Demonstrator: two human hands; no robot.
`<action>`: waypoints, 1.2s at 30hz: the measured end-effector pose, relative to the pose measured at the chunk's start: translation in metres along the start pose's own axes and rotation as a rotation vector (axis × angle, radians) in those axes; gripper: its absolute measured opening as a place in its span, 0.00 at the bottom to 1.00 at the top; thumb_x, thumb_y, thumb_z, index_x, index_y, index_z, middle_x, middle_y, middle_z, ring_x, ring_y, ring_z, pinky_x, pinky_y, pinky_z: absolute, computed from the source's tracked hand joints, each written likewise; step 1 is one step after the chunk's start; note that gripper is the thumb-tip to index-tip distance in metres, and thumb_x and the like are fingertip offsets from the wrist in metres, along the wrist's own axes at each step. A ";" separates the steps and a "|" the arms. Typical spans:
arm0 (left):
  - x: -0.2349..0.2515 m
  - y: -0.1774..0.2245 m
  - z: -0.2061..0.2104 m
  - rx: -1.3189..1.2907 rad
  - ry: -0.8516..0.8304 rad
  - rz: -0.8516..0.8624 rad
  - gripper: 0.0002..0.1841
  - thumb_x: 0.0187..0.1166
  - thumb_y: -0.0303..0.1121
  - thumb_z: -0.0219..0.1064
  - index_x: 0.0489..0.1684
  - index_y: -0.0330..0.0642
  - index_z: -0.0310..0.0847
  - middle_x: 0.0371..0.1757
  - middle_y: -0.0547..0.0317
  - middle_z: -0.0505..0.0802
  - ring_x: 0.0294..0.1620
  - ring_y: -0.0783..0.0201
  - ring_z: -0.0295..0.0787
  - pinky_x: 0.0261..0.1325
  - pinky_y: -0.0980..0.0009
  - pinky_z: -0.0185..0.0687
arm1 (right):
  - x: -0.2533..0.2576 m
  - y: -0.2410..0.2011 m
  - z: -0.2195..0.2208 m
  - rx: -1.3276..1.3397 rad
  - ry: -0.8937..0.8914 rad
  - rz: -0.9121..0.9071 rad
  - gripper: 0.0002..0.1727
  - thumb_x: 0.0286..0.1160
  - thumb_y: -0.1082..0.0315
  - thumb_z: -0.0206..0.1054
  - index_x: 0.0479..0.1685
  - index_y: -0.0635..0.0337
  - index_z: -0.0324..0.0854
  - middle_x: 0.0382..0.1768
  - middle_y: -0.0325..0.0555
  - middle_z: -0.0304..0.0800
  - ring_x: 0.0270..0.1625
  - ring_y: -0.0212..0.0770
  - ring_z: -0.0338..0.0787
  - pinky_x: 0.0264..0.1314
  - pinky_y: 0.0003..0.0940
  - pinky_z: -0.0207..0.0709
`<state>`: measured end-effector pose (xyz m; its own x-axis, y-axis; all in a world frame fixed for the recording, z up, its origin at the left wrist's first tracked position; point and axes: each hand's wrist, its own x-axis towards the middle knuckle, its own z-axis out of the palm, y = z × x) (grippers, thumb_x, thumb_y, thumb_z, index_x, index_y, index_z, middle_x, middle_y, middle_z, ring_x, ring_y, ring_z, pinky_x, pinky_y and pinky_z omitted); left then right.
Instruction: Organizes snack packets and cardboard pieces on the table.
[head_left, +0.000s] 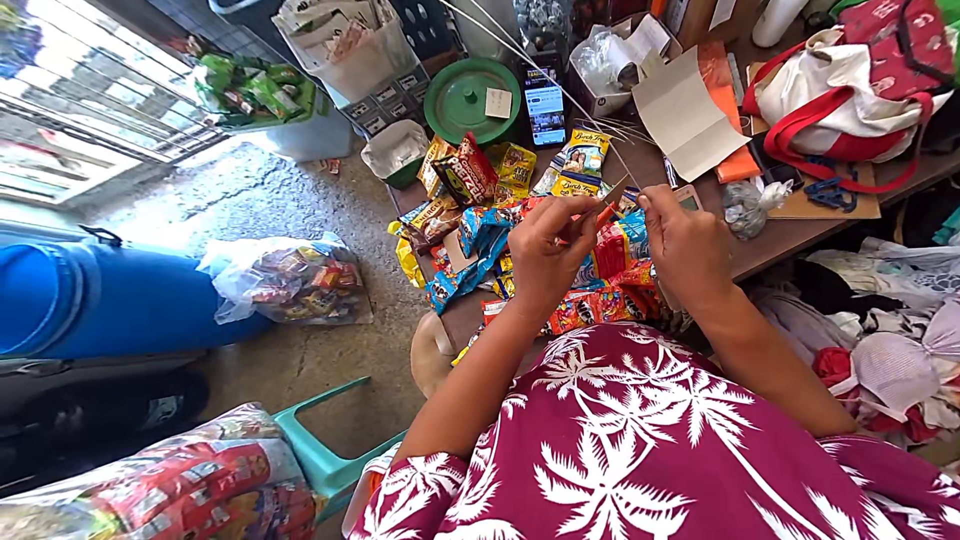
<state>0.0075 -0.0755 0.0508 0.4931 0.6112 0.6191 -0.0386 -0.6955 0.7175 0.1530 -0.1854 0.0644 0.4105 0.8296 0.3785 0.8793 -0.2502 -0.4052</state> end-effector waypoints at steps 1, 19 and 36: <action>0.000 0.000 -0.001 0.078 -0.004 0.060 0.07 0.73 0.21 0.72 0.44 0.30 0.91 0.39 0.48 0.93 0.34 0.69 0.87 0.38 0.78 0.84 | -0.001 -0.001 -0.001 -0.014 -0.003 0.000 0.18 0.94 0.61 0.51 0.55 0.62 0.86 0.17 0.52 0.83 0.20 0.57 0.86 0.19 0.51 0.72; -0.008 0.007 0.007 -0.182 0.049 -0.227 0.08 0.71 0.22 0.72 0.45 0.29 0.87 0.39 0.56 0.94 0.31 0.75 0.86 0.33 0.79 0.82 | 0.000 0.006 -0.007 0.474 -0.071 0.018 0.13 0.82 0.62 0.59 0.33 0.60 0.78 0.18 0.38 0.74 0.19 0.33 0.73 0.22 0.33 0.66; -0.007 0.009 0.001 -0.406 0.092 -0.459 0.08 0.76 0.21 0.70 0.49 0.32 0.84 0.41 0.62 0.93 0.34 0.74 0.90 0.38 0.76 0.89 | 0.004 0.016 0.010 1.030 -0.305 -0.023 0.07 0.83 0.70 0.59 0.52 0.61 0.76 0.37 0.32 0.84 0.33 0.20 0.84 0.35 0.16 0.80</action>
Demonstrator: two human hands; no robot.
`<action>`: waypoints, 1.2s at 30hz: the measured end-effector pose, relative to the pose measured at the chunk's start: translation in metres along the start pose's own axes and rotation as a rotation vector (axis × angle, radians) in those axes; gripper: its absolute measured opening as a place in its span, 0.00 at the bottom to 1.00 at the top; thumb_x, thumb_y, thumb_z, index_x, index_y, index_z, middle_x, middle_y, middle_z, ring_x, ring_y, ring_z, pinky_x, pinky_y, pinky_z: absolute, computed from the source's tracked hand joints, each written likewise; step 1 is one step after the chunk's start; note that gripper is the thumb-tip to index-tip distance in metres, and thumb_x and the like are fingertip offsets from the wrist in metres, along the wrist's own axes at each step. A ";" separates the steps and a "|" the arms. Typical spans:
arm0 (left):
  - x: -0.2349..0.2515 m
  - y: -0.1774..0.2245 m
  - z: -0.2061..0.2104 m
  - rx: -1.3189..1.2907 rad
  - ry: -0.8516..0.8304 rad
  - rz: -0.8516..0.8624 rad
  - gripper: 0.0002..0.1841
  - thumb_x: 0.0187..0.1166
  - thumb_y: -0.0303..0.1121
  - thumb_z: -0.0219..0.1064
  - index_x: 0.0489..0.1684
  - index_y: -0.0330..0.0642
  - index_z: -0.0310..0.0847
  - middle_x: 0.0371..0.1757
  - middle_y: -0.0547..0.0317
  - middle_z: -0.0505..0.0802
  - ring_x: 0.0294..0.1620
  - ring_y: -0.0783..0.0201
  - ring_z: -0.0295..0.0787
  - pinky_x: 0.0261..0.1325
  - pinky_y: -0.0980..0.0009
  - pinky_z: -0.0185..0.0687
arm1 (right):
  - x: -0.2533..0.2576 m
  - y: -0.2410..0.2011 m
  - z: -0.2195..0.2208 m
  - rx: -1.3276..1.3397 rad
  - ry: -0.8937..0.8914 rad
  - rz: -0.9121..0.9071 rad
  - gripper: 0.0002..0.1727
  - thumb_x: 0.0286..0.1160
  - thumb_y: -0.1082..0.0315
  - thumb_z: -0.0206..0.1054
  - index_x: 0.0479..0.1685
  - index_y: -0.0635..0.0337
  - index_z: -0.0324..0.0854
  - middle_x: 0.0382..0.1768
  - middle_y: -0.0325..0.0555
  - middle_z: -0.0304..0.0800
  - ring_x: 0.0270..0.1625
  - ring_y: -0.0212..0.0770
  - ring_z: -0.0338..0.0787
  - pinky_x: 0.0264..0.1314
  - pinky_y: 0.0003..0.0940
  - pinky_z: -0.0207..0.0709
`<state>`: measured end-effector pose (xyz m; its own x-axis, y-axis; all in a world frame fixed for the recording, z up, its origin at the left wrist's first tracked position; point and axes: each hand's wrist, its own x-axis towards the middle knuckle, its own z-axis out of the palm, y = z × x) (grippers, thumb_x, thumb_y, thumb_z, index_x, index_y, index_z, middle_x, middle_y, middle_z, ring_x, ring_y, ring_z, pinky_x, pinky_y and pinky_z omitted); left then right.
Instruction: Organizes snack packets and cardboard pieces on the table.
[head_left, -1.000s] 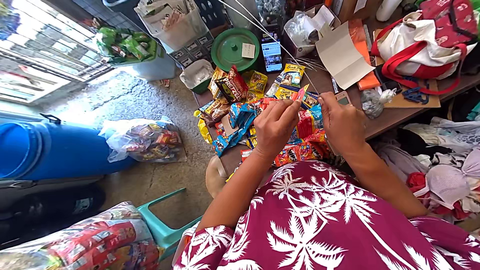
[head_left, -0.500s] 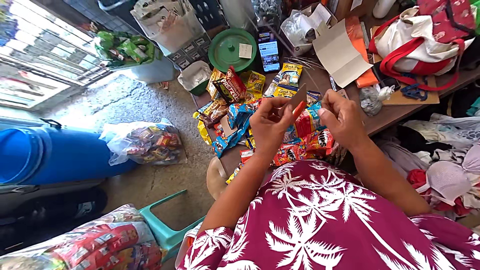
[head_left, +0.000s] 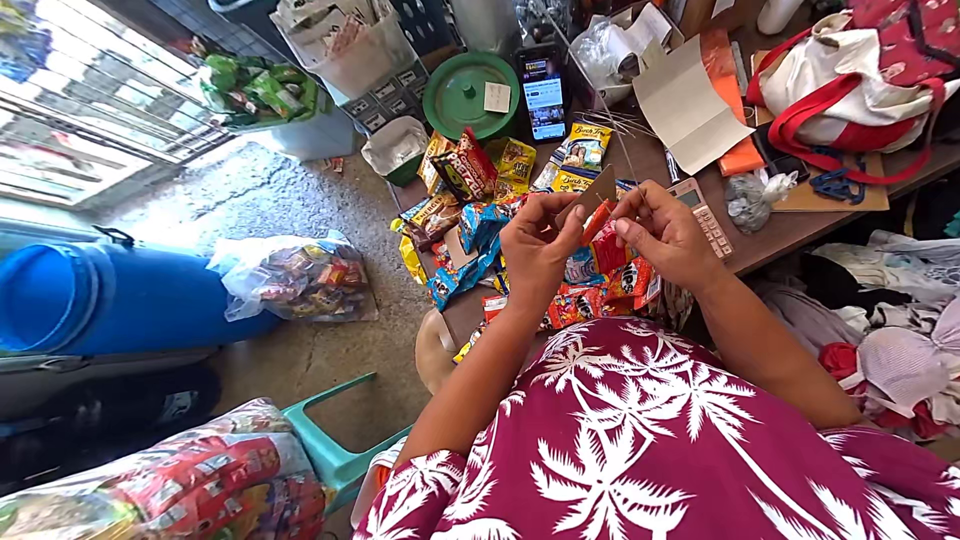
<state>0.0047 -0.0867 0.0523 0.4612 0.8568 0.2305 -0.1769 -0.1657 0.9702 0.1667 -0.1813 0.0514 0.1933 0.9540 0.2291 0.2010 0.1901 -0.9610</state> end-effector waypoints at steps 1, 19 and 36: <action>0.000 -0.001 0.000 0.005 0.005 0.016 0.08 0.75 0.20 0.70 0.49 0.31 0.85 0.42 0.61 0.93 0.35 0.74 0.89 0.39 0.77 0.89 | 0.000 0.000 0.001 -0.010 0.012 -0.005 0.07 0.84 0.70 0.60 0.52 0.62 0.77 0.38 0.33 0.85 0.35 0.21 0.85 0.38 0.16 0.82; 0.001 -0.008 -0.001 0.338 0.016 0.377 0.07 0.72 0.21 0.73 0.43 0.28 0.88 0.37 0.53 0.92 0.30 0.76 0.83 0.31 0.82 0.78 | -0.001 -0.004 0.003 -0.206 0.037 0.020 0.08 0.85 0.65 0.64 0.49 0.59 0.83 0.35 0.34 0.88 0.29 0.23 0.85 0.32 0.21 0.81; -0.003 -0.009 0.001 0.279 0.009 0.310 0.07 0.71 0.20 0.73 0.42 0.27 0.85 0.34 0.54 0.93 0.29 0.75 0.87 0.33 0.79 0.84 | -0.005 -0.007 0.005 -0.355 0.100 -0.001 0.09 0.85 0.62 0.63 0.48 0.57 0.86 0.34 0.34 0.89 0.26 0.25 0.82 0.29 0.26 0.78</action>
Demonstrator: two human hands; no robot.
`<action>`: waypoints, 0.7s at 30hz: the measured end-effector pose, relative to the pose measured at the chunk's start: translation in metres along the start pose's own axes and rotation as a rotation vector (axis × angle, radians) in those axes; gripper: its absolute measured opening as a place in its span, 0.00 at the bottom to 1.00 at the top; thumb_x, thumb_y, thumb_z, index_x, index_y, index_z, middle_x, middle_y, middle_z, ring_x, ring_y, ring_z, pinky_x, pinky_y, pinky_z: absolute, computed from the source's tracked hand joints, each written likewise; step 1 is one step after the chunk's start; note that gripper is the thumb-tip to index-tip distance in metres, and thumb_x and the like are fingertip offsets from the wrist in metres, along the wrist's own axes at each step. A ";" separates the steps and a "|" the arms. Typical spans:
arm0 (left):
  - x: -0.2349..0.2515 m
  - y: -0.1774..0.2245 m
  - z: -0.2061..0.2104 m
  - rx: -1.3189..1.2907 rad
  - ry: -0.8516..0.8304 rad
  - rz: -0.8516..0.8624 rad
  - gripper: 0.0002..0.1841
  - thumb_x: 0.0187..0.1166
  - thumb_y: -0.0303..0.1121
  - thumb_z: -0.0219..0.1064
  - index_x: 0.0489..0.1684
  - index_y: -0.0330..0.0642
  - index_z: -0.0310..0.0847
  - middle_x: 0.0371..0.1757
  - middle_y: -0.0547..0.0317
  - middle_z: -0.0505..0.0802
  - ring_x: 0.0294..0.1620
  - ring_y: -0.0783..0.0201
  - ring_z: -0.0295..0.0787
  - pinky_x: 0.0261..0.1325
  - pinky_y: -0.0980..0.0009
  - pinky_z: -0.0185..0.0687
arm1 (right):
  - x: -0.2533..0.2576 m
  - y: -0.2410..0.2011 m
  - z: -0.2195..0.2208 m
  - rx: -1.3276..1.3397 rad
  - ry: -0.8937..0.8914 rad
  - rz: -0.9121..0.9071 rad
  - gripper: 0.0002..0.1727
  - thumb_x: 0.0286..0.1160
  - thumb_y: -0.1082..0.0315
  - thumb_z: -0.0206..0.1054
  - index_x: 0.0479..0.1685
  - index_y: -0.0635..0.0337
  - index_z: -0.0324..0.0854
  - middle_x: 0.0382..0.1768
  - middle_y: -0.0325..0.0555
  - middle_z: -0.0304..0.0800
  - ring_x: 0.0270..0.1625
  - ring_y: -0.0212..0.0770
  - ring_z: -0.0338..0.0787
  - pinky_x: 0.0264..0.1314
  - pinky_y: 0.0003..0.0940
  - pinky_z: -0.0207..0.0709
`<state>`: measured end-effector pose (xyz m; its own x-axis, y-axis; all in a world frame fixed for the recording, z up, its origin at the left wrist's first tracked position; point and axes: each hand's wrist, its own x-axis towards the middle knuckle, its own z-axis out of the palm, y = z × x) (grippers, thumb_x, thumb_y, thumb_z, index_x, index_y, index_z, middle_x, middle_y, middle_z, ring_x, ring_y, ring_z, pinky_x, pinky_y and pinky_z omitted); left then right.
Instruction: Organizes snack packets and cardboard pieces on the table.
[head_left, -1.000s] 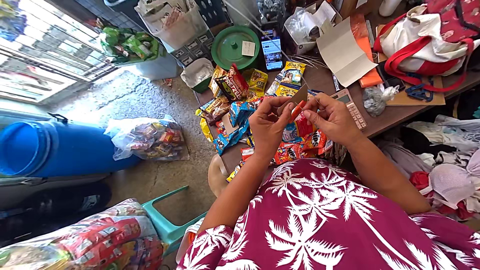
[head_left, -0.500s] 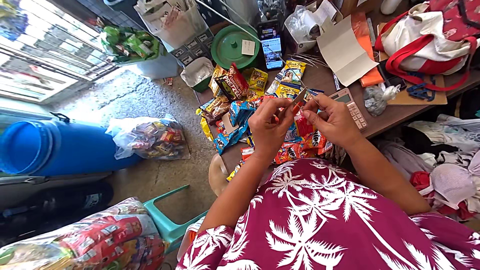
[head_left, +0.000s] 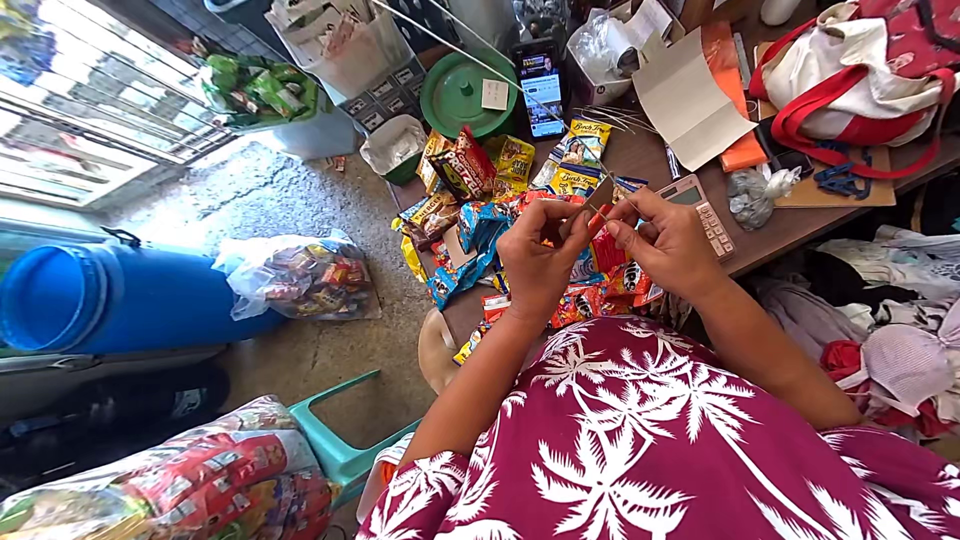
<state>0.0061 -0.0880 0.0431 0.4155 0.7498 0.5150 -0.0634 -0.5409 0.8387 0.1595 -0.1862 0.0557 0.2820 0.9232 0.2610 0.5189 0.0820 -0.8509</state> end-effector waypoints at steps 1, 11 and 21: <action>0.000 0.000 0.000 0.006 -0.003 -0.003 0.07 0.71 0.20 0.74 0.41 0.27 0.85 0.34 0.55 0.93 0.29 0.75 0.87 0.33 0.79 0.84 | 0.000 0.000 0.000 -0.004 -0.005 0.001 0.09 0.85 0.62 0.63 0.48 0.57 0.86 0.34 0.34 0.89 0.27 0.26 0.84 0.30 0.26 0.79; 0.005 -0.004 -0.009 0.241 -0.102 0.249 0.05 0.73 0.20 0.73 0.40 0.26 0.90 0.35 0.47 0.93 0.29 0.71 0.85 0.34 0.81 0.81 | 0.002 -0.003 -0.004 -0.062 -0.042 0.038 0.09 0.84 0.63 0.63 0.47 0.57 0.86 0.32 0.36 0.89 0.28 0.29 0.85 0.32 0.31 0.80; 0.001 -0.006 -0.007 0.284 -0.211 0.360 0.04 0.74 0.21 0.72 0.40 0.29 0.91 0.38 0.44 0.95 0.39 0.61 0.93 0.45 0.71 0.88 | 0.009 -0.005 -0.005 -0.027 -0.058 0.082 0.08 0.83 0.65 0.64 0.46 0.57 0.86 0.35 0.36 0.90 0.30 0.27 0.86 0.34 0.28 0.82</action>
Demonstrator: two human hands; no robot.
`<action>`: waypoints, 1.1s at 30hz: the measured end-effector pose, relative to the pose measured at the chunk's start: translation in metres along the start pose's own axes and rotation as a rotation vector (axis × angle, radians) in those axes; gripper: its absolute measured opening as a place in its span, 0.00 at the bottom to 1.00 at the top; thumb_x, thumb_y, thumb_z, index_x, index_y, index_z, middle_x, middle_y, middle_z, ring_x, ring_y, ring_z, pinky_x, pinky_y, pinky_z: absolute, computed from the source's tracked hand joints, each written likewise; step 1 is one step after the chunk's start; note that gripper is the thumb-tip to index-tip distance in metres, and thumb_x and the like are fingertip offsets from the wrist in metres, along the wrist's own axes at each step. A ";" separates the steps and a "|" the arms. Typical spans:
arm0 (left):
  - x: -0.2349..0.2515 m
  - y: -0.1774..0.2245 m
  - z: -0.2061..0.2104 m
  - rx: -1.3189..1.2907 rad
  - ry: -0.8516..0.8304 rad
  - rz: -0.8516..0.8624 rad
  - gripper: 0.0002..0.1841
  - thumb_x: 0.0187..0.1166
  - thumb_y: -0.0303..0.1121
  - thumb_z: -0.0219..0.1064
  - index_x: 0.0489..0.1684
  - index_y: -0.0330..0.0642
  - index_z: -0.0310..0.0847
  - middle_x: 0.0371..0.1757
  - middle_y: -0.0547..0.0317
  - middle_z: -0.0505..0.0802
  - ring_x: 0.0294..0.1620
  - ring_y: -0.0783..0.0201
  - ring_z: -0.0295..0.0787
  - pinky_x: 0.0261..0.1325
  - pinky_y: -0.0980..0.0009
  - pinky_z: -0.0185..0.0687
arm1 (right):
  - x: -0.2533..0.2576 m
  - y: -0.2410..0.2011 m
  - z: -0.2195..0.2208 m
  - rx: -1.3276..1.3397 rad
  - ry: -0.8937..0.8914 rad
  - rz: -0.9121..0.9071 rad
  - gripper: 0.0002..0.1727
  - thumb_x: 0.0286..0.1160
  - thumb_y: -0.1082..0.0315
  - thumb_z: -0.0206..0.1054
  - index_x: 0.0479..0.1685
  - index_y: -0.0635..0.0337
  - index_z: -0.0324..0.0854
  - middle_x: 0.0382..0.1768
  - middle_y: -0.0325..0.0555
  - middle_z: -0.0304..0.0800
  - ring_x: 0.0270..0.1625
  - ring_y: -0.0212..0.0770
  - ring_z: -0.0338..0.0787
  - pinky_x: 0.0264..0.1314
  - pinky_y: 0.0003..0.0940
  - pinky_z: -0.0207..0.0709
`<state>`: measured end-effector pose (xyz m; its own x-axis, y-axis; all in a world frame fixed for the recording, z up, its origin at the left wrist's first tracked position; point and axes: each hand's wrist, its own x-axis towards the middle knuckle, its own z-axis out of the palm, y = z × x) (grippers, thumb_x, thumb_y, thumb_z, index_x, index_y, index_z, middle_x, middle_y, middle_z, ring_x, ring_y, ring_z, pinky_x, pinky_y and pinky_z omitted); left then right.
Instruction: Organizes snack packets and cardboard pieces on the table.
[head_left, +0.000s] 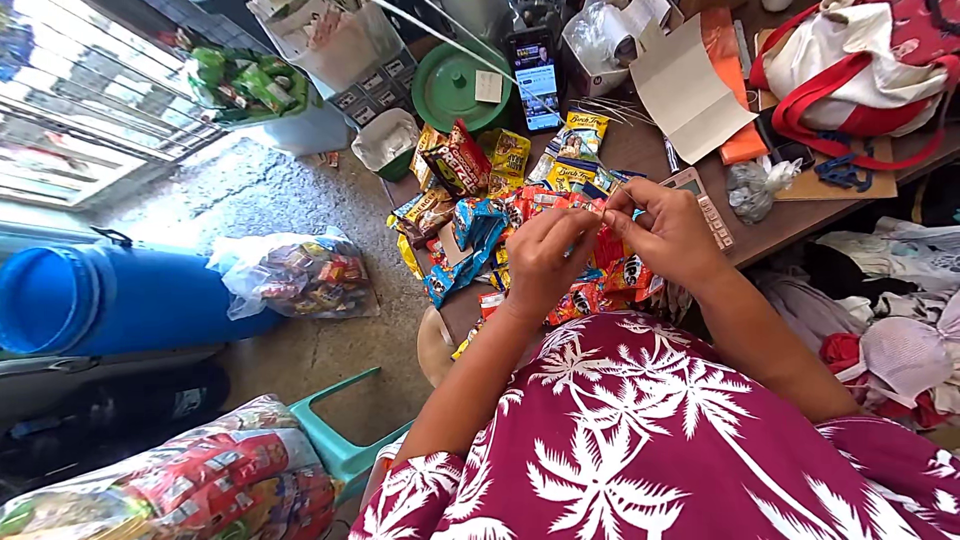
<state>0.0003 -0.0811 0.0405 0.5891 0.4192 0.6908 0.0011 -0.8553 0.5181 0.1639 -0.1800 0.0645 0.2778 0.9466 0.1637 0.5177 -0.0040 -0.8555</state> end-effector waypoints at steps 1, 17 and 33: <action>0.001 0.000 -0.001 0.014 0.004 0.007 0.04 0.75 0.22 0.73 0.40 0.30 0.92 0.38 0.45 0.95 0.39 0.61 0.93 0.45 0.71 0.87 | -0.002 -0.001 -0.001 -0.005 0.009 -0.015 0.08 0.83 0.64 0.64 0.46 0.58 0.86 0.34 0.37 0.90 0.29 0.27 0.85 0.33 0.28 0.81; -0.014 0.012 0.028 -0.178 -0.259 0.039 0.10 0.74 0.30 0.74 0.47 0.35 0.93 0.48 0.47 0.97 0.50 0.56 0.96 0.51 0.61 0.90 | 0.002 0.038 0.021 0.274 0.460 -0.314 0.15 0.97 0.64 0.45 0.44 0.55 0.75 0.37 0.33 0.91 0.44 0.28 0.93 0.52 0.30 0.88; -0.112 -0.142 -0.095 0.331 -0.150 -1.506 0.25 0.92 0.43 0.53 0.67 0.27 0.80 0.63 0.29 0.88 0.65 0.34 0.87 0.70 0.36 0.76 | 0.002 0.042 0.020 0.379 0.492 -0.231 0.13 0.98 0.61 0.41 0.44 0.48 0.68 0.26 0.24 0.81 0.19 0.20 0.79 0.20 0.16 0.77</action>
<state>-0.1427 0.0218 -0.0627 -0.0482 0.9088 -0.4143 0.8075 0.2796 0.5194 0.1705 -0.1718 0.0190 0.5778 0.6515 0.4916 0.3124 0.3800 -0.8707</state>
